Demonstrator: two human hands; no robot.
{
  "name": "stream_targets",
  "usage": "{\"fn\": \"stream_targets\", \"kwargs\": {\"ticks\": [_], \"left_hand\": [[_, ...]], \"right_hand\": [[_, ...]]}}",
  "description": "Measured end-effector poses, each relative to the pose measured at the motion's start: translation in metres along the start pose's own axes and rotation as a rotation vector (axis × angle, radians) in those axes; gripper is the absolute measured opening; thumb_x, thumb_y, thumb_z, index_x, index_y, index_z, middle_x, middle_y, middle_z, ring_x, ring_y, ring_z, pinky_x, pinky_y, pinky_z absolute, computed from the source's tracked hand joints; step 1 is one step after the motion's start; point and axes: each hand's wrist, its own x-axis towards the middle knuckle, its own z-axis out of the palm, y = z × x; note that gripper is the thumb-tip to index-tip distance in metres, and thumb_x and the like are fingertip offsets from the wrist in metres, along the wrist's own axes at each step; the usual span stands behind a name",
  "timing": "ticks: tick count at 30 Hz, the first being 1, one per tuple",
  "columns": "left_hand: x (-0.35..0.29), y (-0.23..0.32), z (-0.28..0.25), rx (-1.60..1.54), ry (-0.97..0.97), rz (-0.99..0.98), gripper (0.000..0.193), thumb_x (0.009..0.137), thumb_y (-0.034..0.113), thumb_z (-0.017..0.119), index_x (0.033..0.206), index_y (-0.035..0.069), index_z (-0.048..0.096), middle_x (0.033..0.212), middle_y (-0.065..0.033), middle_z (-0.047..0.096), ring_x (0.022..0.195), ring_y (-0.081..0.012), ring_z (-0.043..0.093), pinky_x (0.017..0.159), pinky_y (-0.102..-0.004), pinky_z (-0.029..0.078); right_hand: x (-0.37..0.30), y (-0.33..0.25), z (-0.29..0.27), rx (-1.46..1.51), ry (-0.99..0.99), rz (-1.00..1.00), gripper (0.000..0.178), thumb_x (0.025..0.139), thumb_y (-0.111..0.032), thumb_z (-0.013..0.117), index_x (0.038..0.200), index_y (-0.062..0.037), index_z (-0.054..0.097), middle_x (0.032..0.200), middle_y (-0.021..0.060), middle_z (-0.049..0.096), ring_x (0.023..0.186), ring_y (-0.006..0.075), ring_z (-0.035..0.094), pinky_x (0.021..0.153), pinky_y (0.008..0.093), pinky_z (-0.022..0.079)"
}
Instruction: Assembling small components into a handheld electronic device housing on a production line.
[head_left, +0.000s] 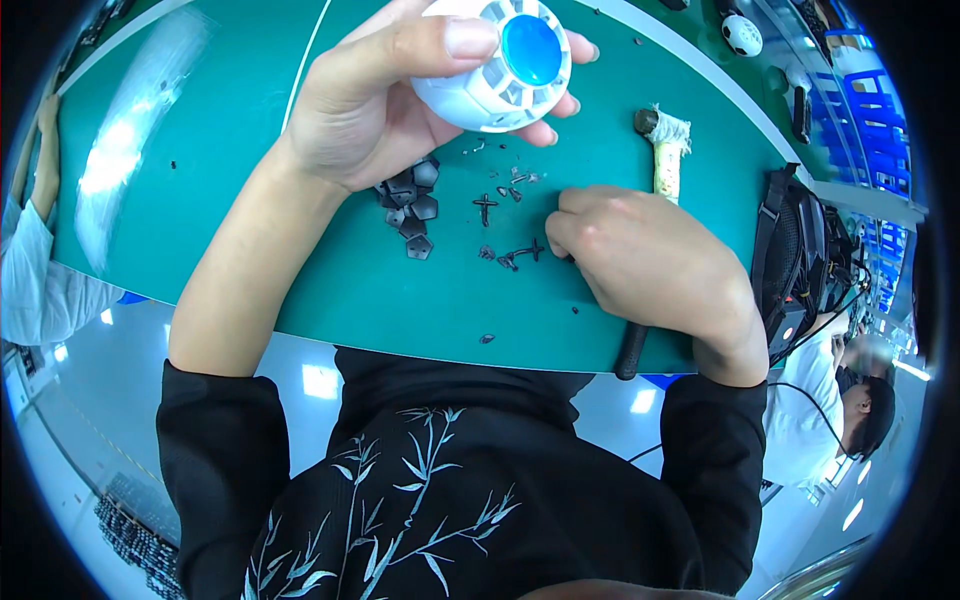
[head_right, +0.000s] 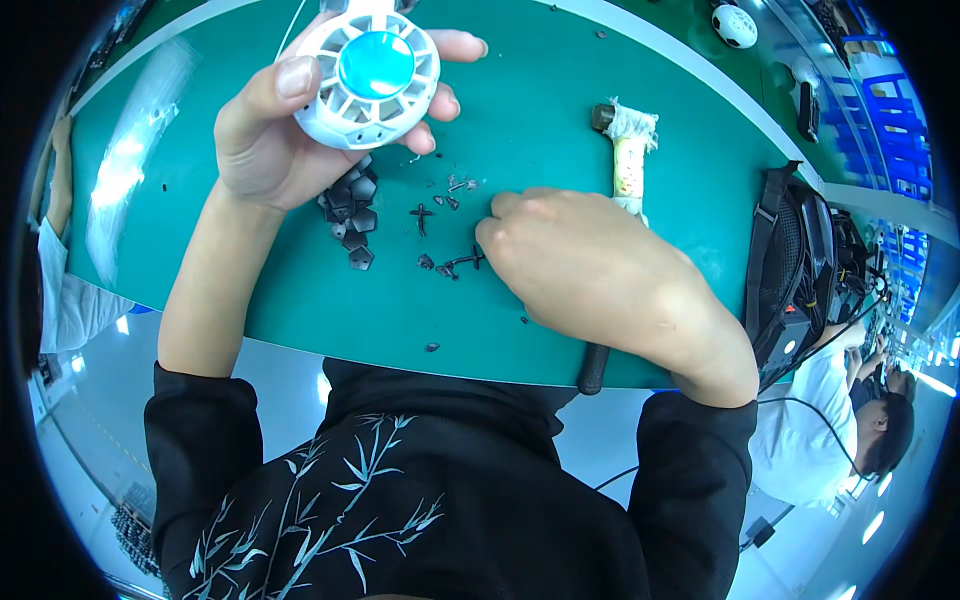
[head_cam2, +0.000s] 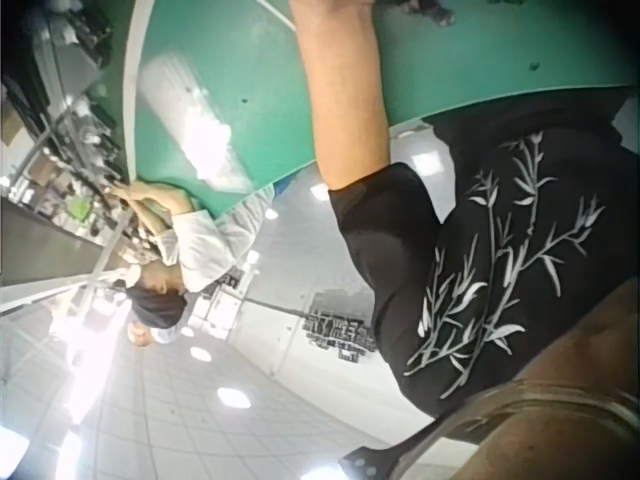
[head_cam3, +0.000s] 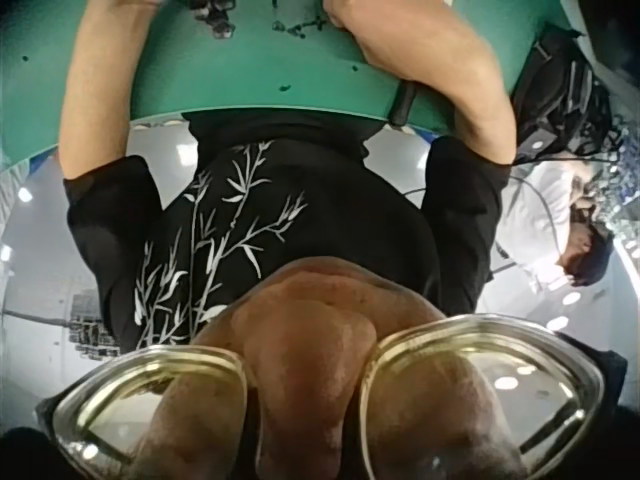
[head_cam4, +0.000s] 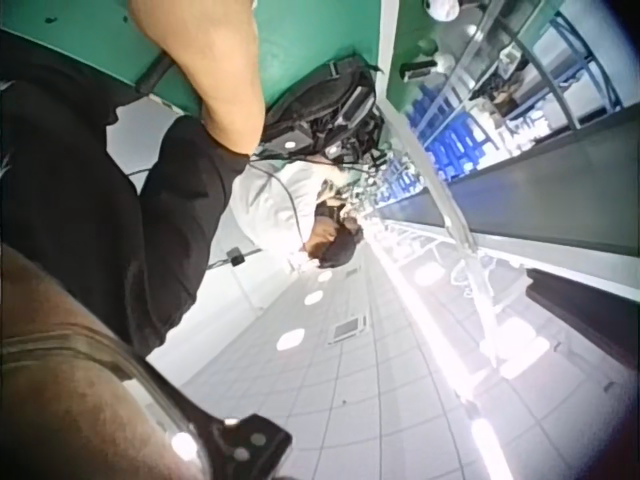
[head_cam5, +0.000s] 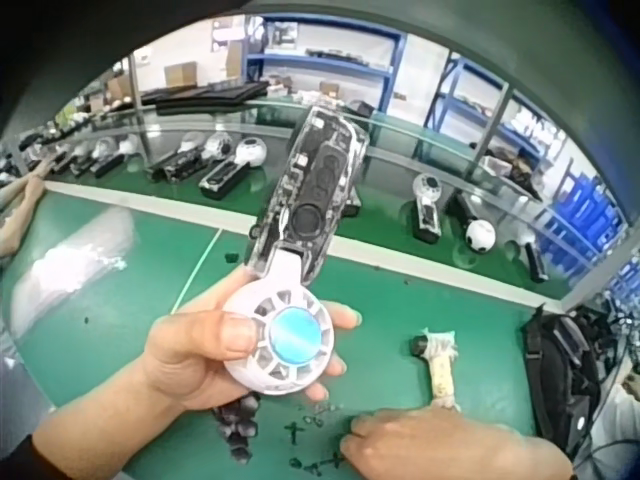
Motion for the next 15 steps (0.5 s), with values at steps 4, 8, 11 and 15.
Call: {"fn": "stream_targets", "kwargs": {"ticks": [4, 8, 11, 15], "left_hand": [[0.002, -0.004, -0.008, 0.195, -0.11, 0.08, 0.067, 0.09, 0.032, 0.056, 0.139, -0.009, 0.037, 0.122, -0.0311, 0.057, 0.104, -0.0373, 0.064, 0.076, -0.0387, 0.061], [-0.002, -0.005, -0.008, 0.33, 0.067, -0.009, 0.072, 0.087, 0.032, 0.058, 0.141, -0.008, 0.034, 0.122, -0.031, 0.058, 0.104, -0.0382, 0.065, 0.074, -0.0386, 0.061], [-0.004, -0.013, -0.007, 0.265, 0.119, -0.013, 0.062, 0.085, 0.021, 0.064, 0.137, -0.003, 0.041, 0.118, -0.0273, 0.06, 0.101, -0.0357, 0.067, 0.077, -0.0349, 0.06], [-0.007, -0.014, 0.003, 0.219, 0.147, -0.057, 0.057, 0.082, 0.01, 0.071, 0.133, 0.002, 0.048, 0.113, -0.0228, 0.063, 0.096, -0.0328, 0.069, 0.079, -0.0315, 0.06]], "right_hand": [[-0.001, 0.003, -0.006, 0.016, -0.066, -0.01, 0.013, 0.076, -0.001, 0.065, 0.089, 0.0004, 0.066, 0.085, 0.0091, 0.063, 0.078, 0.0281, 0.063, 0.07, 0.0359, 0.051], [-0.005, 0.014, -0.026, 0.486, 0.324, -0.247, 0.015, 0.079, -0.001, 0.068, 0.093, 0.0021, 0.069, 0.087, 0.009, 0.065, 0.072, 0.021, 0.062, 0.064, 0.0309, 0.049], [-0.005, 0.016, -0.031, 0.718, 0.467, -0.224, 0.015, 0.08, 0.001, 0.069, 0.095, 0.0025, 0.07, 0.087, 0.0091, 0.065, 0.071, 0.0175, 0.06, 0.063, 0.0274, 0.048], [0.002, 0.012, -0.032, 1.083, 0.658, -0.153, 0.016, 0.082, 0.002, 0.07, 0.098, 0.003, 0.071, 0.088, 0.0092, 0.066, 0.068, 0.0135, 0.058, 0.061, 0.0231, 0.047]]}}
